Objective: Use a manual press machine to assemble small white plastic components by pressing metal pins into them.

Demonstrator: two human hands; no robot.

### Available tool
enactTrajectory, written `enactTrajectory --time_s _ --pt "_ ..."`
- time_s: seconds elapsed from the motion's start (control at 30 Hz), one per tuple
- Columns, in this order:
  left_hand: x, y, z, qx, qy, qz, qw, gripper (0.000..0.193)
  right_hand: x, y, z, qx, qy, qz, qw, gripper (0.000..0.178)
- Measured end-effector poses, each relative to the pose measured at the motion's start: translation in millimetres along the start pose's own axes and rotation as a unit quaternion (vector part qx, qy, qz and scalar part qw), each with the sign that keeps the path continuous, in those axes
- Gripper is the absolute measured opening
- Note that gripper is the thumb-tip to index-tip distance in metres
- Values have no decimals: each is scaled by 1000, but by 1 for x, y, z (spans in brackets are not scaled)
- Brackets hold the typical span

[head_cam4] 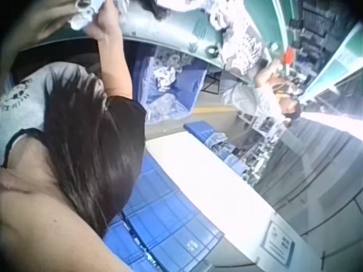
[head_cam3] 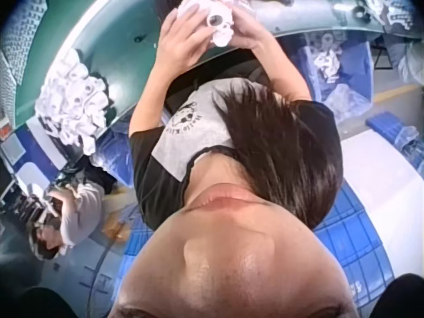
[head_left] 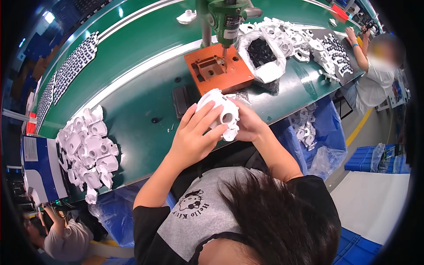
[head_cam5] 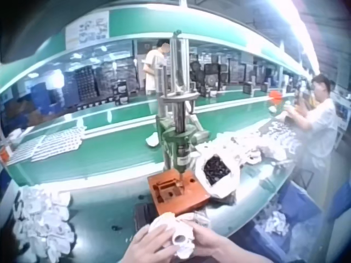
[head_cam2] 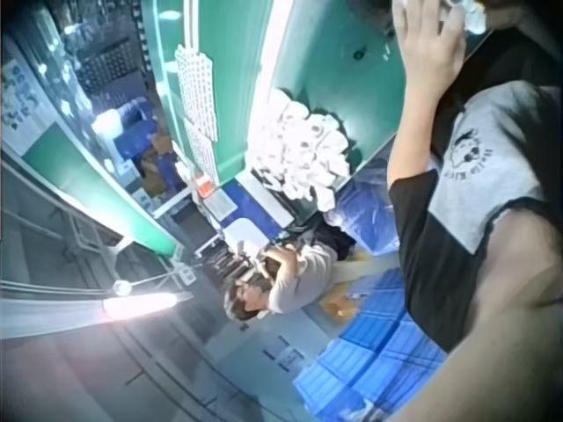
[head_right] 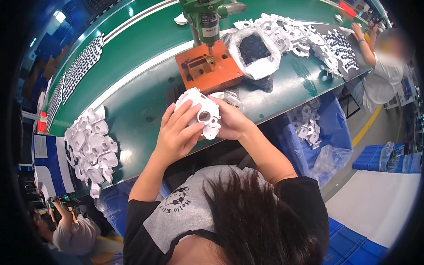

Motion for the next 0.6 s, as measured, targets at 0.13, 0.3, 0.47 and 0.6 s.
enactTrajectory --time_s 0.13,0.3,0.47,0.6 --pt "14 0 0 -51 -58 -7 997 44 -2 -6 -6 -9 -30 -9 999 41" --pt "13 -9 3 -52 -43 -15 998 42 -4 -12 -1 -23 71 -15 997 39" --pt "17 -34 -10 -5 23 -71 997 29 -9 -111 -12 -578 262 -282 719 22" --pt "50 -57 10 118 -6 -58 991 22 7 -196 -82 -808 432 -291 275 22"
Point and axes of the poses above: each hand's wrist, its own x-axis towards the middle knuckle, its own z-axis out of the palm, y = z × x, the point moved 4 cm from there along x, towards the middle knuckle, and after that the axes turned 3 degrees about y, right-handed, at the moved point
